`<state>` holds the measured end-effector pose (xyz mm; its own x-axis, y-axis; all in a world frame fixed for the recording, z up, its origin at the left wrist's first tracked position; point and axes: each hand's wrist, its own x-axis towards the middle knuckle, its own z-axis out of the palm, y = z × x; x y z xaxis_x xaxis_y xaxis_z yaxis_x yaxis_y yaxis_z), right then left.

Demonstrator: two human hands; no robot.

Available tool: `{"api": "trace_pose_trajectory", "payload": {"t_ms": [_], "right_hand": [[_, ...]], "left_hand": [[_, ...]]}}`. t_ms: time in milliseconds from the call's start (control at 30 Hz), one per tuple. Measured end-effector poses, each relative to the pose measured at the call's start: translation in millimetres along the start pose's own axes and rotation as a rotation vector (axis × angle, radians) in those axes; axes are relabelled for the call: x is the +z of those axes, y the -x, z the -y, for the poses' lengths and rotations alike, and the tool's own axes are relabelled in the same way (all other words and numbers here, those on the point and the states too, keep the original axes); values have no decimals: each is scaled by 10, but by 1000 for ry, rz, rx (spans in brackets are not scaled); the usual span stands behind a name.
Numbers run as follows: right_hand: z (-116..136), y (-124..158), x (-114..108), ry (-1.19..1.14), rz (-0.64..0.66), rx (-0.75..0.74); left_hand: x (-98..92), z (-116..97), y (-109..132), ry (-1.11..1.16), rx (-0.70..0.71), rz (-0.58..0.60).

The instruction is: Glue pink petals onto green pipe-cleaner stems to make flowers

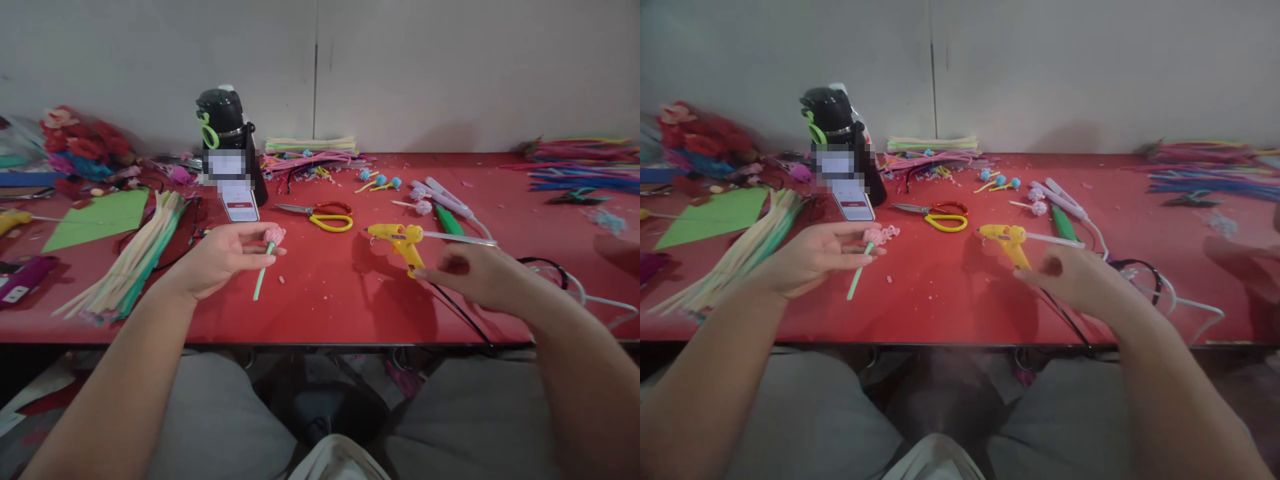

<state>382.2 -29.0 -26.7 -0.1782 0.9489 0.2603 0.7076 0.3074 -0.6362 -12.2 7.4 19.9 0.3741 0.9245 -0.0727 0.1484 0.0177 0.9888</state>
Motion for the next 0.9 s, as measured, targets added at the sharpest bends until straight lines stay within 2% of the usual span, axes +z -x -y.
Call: {"api": "trace_pose_trajectory", "payload": {"t_ms": [33, 67, 133, 200, 267, 333, 400, 500, 667, 733, 800, 900], "right_hand": [[132, 19, 29, 38, 149, 5], [290, 17, 108, -26, 253, -19], [630, -50, 398, -162, 437, -39], [918, -182, 783, -169, 423, -143], [1097, -338, 1140, -135, 371, -264], [1178, -479, 1389, -45, 324, -283], [1202, -579, 1521, 57, 354, -312], [1198, -642, 1600, 112, 399, -347], [1144, -619, 1610, 83, 334, -301], [1107, -579, 1525, 19, 297, -245], [1068, -510, 1371, -149, 266, -142], [1017, -349, 1081, -409, 199, 17]], "left_hand": [[-5, 0, -1, -2, 5, -2], [-11, 0, -4, -3, 9, -1], [-23, -1, -8, -7, 16, -3], [-31, -4, -10, -12, 21, -12], [-32, -8, -7, -28, 28, -13], [-26, -13, -2, -45, 35, -1], [-17, -18, 4, -45, 38, 10], [-4, -27, 10, -44, 49, 17], [-4, -23, 2, -53, 69, 16], [26, 0, -5, -18, 66, 8], [107, 34, -8, 55, 63, -3], [342, 93, 19, 173, 48, -51]]}}
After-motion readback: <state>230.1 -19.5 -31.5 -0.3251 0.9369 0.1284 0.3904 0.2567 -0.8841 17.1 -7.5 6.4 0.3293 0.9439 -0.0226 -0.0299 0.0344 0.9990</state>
